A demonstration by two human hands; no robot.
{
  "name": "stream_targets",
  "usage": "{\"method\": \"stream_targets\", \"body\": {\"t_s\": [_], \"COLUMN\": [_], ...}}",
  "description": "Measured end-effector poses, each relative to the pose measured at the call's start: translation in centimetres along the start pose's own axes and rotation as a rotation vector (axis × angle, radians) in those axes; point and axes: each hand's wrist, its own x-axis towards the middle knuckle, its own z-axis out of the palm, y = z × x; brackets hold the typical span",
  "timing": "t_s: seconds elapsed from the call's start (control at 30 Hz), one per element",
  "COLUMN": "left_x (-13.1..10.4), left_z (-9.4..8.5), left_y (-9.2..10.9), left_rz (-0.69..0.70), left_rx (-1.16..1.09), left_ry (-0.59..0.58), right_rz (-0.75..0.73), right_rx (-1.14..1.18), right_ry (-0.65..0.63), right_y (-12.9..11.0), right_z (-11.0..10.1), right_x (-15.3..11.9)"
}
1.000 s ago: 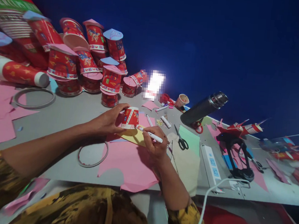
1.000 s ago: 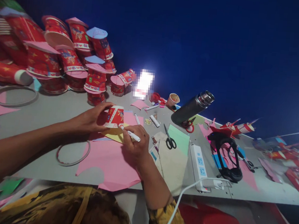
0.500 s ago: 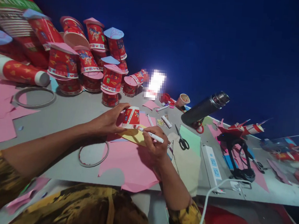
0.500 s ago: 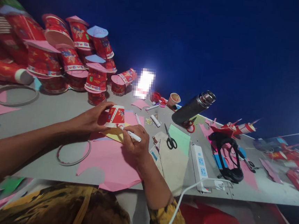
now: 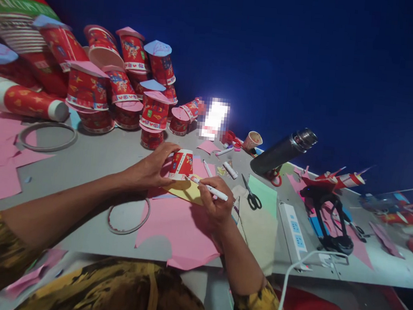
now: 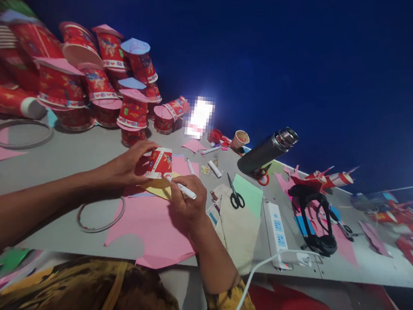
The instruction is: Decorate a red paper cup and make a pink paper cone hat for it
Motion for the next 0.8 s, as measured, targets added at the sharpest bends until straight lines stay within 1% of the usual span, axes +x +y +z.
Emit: {"method": "stream_targets", "body": {"t_s": [0.1,0.2,0.27,0.33,0.43,0.5,0.6,0.7,0.8], "left_x": [0.1,0.0,-0.3,-0.6,-0.8,-0.7,-0.6,-0.9,-1.3], "left_z": [-0.1,-0.2,-0.1,0.2,0.6,0.8,0.9,0.8,0.5], "left_y": [-0.2,0.1,0.6,1.2,1.7,1.7,1.6,1.9,2.5], "left_rz": [0.048,0.023,-0.015,-0.061,-0.12,-0.144,-0.166,-0.175,-0.145], "left_rx": [0.038,0.019,-0.066,-0.21,-0.408,-0.494,-0.575,-0.584,-0.455], "left_ry": [0.023,0.016,-0.005,-0.026,-0.039,-0.042,-0.058,-0.105,-0.12], "right_rz": [-0.009,-0.024,0.009,0.045,-0.002,-0.041,-0.025,-0.024,-0.074], "right_rx": [-0.002,-0.059,-0.111,-0.132,-0.103,-0.093,-0.126,-0.13,-0.15], "right_ry": [0.019,0.035,0.043,0.038,0.015,-0.002,0.002,0.015,0.032], "right_y": [0.0,0.0,0.1,0.3,0.5,0.5,0.1,-0.2,-0.1], "right_z": [-0.1,0.0,0.2,0.3,0.4,0.4,0.4,0.4,0.6], "right_x": [0.0,0.0,0.0,0.0,0.0,0.0,0.0,0.0,-0.2]}}
